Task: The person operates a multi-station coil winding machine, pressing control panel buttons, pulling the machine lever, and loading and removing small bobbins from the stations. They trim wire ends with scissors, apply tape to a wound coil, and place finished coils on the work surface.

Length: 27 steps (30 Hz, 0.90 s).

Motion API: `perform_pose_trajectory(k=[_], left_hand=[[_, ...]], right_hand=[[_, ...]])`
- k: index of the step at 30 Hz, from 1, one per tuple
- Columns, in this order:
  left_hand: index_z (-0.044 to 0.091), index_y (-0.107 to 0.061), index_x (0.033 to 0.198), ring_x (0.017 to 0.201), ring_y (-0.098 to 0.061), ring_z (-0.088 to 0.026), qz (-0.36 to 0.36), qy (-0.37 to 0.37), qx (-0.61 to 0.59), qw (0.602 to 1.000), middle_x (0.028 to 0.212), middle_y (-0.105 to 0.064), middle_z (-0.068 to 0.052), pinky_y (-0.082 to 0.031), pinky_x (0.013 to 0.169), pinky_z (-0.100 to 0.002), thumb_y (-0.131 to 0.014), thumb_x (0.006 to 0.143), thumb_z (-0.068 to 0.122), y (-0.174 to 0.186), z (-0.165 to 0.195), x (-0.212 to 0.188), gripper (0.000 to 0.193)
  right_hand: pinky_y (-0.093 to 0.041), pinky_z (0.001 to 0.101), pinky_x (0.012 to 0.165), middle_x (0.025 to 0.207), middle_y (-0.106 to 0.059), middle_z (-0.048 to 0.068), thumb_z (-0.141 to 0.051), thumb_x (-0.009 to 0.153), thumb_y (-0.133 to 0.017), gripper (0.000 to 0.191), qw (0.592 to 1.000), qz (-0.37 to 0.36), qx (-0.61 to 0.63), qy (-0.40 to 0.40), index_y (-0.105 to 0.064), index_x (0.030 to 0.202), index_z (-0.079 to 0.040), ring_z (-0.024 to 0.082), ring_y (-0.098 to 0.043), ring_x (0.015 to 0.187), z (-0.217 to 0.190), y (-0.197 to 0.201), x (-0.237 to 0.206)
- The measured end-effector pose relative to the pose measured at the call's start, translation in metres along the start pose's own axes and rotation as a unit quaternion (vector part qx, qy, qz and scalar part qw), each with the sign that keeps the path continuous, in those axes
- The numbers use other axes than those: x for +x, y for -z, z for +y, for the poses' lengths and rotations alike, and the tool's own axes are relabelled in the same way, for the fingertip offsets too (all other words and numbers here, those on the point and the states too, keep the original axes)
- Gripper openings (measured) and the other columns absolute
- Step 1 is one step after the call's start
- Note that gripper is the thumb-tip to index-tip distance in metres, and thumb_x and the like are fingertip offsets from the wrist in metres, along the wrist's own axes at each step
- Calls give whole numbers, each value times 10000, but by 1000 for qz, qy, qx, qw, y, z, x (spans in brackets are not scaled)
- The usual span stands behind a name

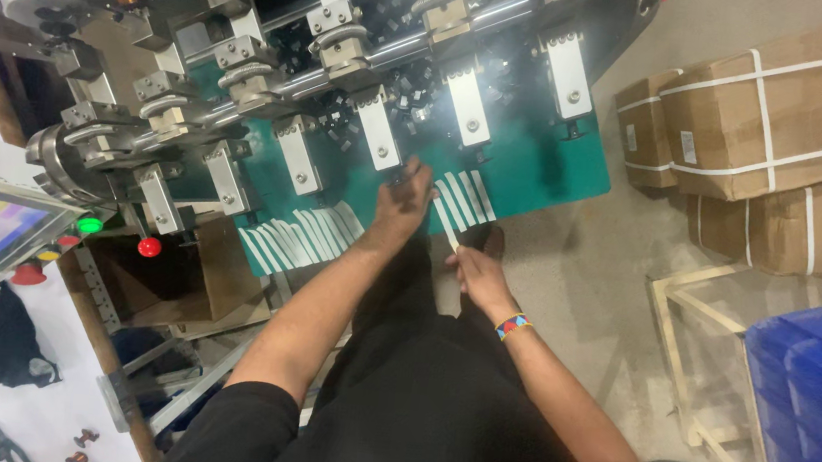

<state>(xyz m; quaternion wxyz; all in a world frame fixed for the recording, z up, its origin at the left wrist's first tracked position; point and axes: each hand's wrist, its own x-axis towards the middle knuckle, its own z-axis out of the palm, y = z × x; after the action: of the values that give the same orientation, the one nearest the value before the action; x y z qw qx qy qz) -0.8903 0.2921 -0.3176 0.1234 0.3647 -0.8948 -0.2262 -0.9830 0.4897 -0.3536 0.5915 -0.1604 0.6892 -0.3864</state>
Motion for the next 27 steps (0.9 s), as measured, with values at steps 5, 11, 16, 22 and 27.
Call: perform_pose_trajectory(k=[5,11,16,22,27], left_hand=[[23,-608,1122,947,-694,-382,-37,40,10,998,1091,-663,-167,-575,793,-456,-803,860,205,4,0,4,374],[-28,-621,1180,865,-669,-409,-63,126,-101,985,1043,-659,-218,-538,726,-471,-914,681,255,26,-3,-43,644],[38,-716,857,824,-697,-333,-282,126,-120,944,864,-715,-146,-541,749,-447,-873,727,209,17,-5,-60,266],[28,-660,892,856,-758,-279,-84,210,-230,947,863,-726,-131,-594,802,-397,-667,939,182,8,-10,-5,161],[11,-655,1205,931,-664,-402,-17,122,-50,991,1053,-677,-221,-537,761,-475,-851,700,206,14,-12,-13,576]], right_hand=[[-552,424,726,850,-744,175,-470,1043,-477,527,963,-26,-241,-122,-776,891,-63,334,-718,772,-18,-10,26],[-542,421,752,890,-753,169,-472,938,-601,451,972,-18,-176,157,-743,991,-47,328,-723,832,-15,-17,-10],[-533,389,699,874,-708,154,-431,981,-622,403,975,-83,-144,144,-727,1084,-55,298,-678,761,3,-11,-31],[-478,304,639,774,-634,71,-451,1077,-532,470,999,-11,1,43,-758,1009,-45,143,-585,676,0,-17,10],[-450,409,598,760,-693,51,-441,1043,-535,473,961,-69,-144,-225,-736,978,-17,249,-591,635,-24,-28,25]])
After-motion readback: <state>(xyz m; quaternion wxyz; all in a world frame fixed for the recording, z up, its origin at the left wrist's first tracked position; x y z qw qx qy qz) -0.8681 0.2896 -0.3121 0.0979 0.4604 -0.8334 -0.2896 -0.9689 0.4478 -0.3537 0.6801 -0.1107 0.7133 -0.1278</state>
